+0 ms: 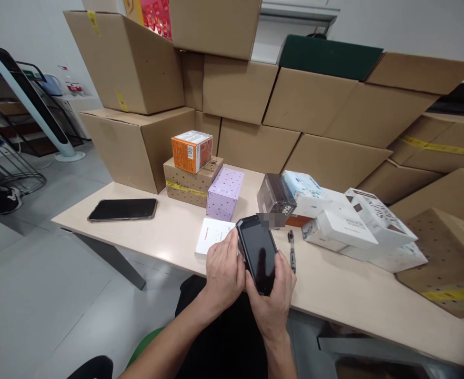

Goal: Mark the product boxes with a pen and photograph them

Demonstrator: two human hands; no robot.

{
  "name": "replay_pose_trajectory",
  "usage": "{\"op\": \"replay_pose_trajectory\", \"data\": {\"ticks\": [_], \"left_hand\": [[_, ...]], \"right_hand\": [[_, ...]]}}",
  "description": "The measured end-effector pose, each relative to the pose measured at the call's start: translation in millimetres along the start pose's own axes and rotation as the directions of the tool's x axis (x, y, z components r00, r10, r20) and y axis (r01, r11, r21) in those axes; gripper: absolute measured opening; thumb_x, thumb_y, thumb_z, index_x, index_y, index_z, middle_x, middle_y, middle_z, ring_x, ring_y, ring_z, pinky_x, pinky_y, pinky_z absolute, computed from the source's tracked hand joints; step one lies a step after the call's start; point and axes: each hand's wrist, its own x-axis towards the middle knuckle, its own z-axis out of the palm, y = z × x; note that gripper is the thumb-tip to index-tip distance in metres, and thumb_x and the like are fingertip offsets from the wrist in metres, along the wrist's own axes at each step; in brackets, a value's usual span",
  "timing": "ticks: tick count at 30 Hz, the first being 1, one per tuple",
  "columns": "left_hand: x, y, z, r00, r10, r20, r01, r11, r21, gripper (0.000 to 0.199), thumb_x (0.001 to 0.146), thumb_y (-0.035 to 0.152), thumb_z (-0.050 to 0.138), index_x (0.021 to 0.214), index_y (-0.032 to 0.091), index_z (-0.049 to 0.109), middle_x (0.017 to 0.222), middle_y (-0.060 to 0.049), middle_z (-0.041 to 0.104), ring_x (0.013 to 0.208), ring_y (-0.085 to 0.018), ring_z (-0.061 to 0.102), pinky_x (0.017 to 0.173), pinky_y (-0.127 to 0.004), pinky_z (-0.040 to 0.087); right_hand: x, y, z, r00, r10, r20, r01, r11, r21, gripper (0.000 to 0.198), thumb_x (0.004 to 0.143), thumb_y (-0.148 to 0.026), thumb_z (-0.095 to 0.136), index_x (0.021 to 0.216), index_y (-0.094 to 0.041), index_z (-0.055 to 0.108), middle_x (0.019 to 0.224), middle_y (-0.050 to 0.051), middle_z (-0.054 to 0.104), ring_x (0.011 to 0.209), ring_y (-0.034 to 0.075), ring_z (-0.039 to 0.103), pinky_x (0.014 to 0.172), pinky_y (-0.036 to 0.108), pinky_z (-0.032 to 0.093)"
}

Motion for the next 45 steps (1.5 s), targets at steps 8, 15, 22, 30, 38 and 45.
{"op": "replay_pose_trajectory", "data": {"ticks": [8, 15, 22, 30, 38, 45], "left_hand": [[-3.0, -3.0, -0.7, 0.999, 0.046, 0.008, -0.046, 0.997, -0.055, 0.056, 0.094, 0.014, 0.042, 0.149, 0.012, 0.033, 0.143, -0.017, 0.054, 0.127, -0.026, 0.056, 0.098, -0.040, 0.042], [-3.5, -3.7, -1.6, 0.997, 0.075, -0.007, -0.075, 0.993, -0.096, 0.053, 0.092, 0.011, 0.043, 0.146, 0.011, 0.040, 0.140, -0.016, 0.058, 0.123, -0.025, 0.059, 0.097, -0.040, 0.043], [-4.5, -4.5, 1.9, 0.998, 0.063, -0.024, -0.065, 0.993, -0.097, 0.055, 0.092, 0.012, 0.044, 0.147, 0.013, 0.039, 0.140, -0.015, 0.058, 0.124, -0.025, 0.058, 0.097, -0.040, 0.043], [-4.1, -3.5, 1.7, 0.998, 0.049, -0.029, -0.052, 0.993, -0.104, 0.055, 0.091, 0.011, 0.044, 0.146, 0.013, 0.039, 0.140, -0.015, 0.058, 0.125, -0.024, 0.058, 0.098, -0.040, 0.043], [-4.5, -3.8, 1.4, 0.999, 0.040, -0.020, -0.042, 0.994, -0.098, 0.056, 0.092, 0.011, 0.044, 0.148, 0.014, 0.038, 0.140, -0.015, 0.058, 0.125, -0.025, 0.058, 0.098, -0.040, 0.043], [-4.6, -3.2, 1.0, 0.999, 0.042, -0.018, -0.043, 0.996, -0.084, 0.056, 0.093, 0.013, 0.043, 0.149, 0.014, 0.037, 0.140, -0.016, 0.058, 0.126, -0.025, 0.058, 0.098, -0.040, 0.043]], "right_hand": [[-0.4, -0.5, 1.9, 0.998, 0.065, -0.018, -0.065, 0.998, 0.002, 0.079, 0.082, -0.034, 0.073, 0.149, -0.014, 0.035, 0.138, 0.024, 0.051, 0.128, 0.036, 0.049, 0.099, 0.060, 0.045], [-0.3, -1.1, 3.2, 0.996, 0.086, -0.023, -0.086, 0.996, -0.001, 0.078, 0.083, -0.036, 0.072, 0.149, -0.015, 0.035, 0.139, 0.024, 0.050, 0.129, 0.036, 0.049, 0.100, 0.060, 0.045], [-0.1, -0.8, 2.1, 0.997, 0.077, -0.014, -0.077, 0.997, 0.003, 0.078, 0.083, -0.036, 0.071, 0.150, -0.015, 0.035, 0.139, 0.023, 0.050, 0.128, 0.035, 0.049, 0.099, 0.060, 0.046], [1.2, -0.3, 1.5, 0.998, 0.057, -0.013, -0.057, 0.998, 0.004, 0.078, 0.083, -0.035, 0.072, 0.149, -0.015, 0.036, 0.138, 0.023, 0.051, 0.127, 0.035, 0.050, 0.099, 0.060, 0.046], [2.8, -0.2, 1.2, 0.999, 0.054, -0.002, -0.054, 0.998, 0.018, 0.076, 0.083, -0.035, 0.072, 0.147, -0.014, 0.038, 0.136, 0.023, 0.053, 0.127, 0.034, 0.051, 0.100, 0.059, 0.046], [2.8, -2.1, 1.7, 0.998, 0.062, -0.012, -0.062, 0.998, 0.011, 0.076, 0.083, -0.034, 0.072, 0.148, -0.015, 0.037, 0.138, 0.023, 0.052, 0.127, 0.035, 0.051, 0.100, 0.059, 0.046]]}}
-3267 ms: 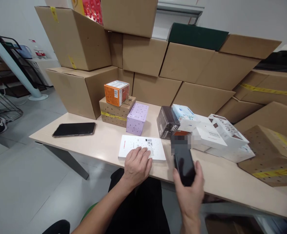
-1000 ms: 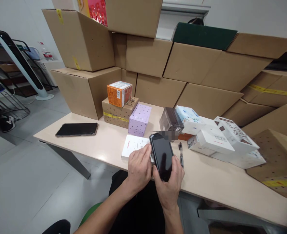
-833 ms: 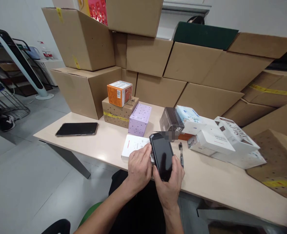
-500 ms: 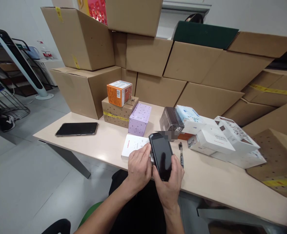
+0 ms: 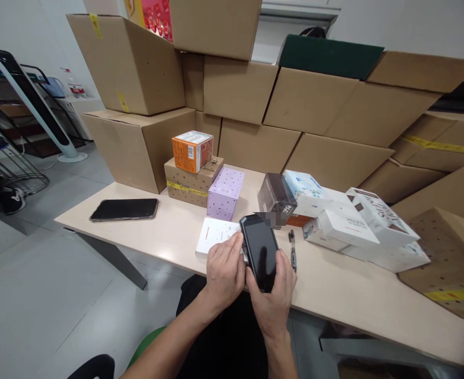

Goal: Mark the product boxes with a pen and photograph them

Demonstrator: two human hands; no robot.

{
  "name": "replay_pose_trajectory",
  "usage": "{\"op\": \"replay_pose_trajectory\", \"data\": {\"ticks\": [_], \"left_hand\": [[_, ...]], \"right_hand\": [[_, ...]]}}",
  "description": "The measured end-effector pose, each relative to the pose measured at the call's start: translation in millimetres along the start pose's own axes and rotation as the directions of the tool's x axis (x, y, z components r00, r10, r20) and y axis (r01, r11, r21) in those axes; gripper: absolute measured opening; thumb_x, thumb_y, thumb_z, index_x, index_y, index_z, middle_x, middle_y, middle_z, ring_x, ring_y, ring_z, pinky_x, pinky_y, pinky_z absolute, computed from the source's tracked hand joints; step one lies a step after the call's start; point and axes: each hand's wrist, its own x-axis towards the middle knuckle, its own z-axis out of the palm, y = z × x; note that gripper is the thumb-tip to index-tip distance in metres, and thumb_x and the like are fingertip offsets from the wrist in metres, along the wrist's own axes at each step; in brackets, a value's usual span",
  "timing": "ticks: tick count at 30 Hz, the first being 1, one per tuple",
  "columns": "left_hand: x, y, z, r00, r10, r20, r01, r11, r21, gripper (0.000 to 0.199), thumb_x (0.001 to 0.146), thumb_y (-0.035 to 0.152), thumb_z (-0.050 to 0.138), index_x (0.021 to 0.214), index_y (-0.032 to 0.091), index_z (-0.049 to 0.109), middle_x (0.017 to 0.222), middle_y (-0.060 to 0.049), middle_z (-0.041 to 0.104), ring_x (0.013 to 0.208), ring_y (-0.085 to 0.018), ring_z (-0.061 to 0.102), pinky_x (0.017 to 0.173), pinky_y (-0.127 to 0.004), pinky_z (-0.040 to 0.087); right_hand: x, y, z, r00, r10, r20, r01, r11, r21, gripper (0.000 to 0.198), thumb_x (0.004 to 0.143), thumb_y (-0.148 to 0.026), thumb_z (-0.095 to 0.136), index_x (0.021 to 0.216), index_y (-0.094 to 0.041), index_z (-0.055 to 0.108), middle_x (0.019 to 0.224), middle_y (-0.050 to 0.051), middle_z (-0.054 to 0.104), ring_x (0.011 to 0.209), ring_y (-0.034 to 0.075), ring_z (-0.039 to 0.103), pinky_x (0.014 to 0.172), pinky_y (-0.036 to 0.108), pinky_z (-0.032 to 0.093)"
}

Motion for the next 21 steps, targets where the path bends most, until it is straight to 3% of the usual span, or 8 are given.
{"op": "replay_pose_trajectory", "data": {"ticks": [14, 21], "left_hand": [[0, -1, 0, 1.000, 0.020, 0.019, -0.020, 0.999, 0.031, 0.056, 0.093, 0.013, 0.044, 0.149, 0.013, 0.034, 0.142, -0.016, 0.056, 0.127, -0.025, 0.057, 0.097, -0.039, 0.043], [0, -2, -1, 0.999, 0.052, 0.010, -0.052, 0.998, 0.030, 0.056, 0.093, 0.011, 0.044, 0.148, 0.014, 0.036, 0.138, -0.016, 0.059, 0.127, -0.024, 0.058, 0.096, -0.039, 0.044]], "right_hand": [[-2, 1, -2, 0.997, 0.073, 0.024, -0.074, 0.997, 0.004, 0.079, 0.084, -0.040, 0.070, 0.150, -0.019, 0.033, 0.140, 0.021, 0.050, 0.129, 0.035, 0.048, 0.100, 0.058, 0.045], [-4, 14, -44, 0.976, 0.217, -0.026, -0.219, 0.972, -0.085, 0.081, 0.083, -0.050, 0.068, 0.149, -0.017, 0.038, 0.139, 0.021, 0.052, 0.128, 0.037, 0.049, 0.102, 0.058, 0.042]]}}
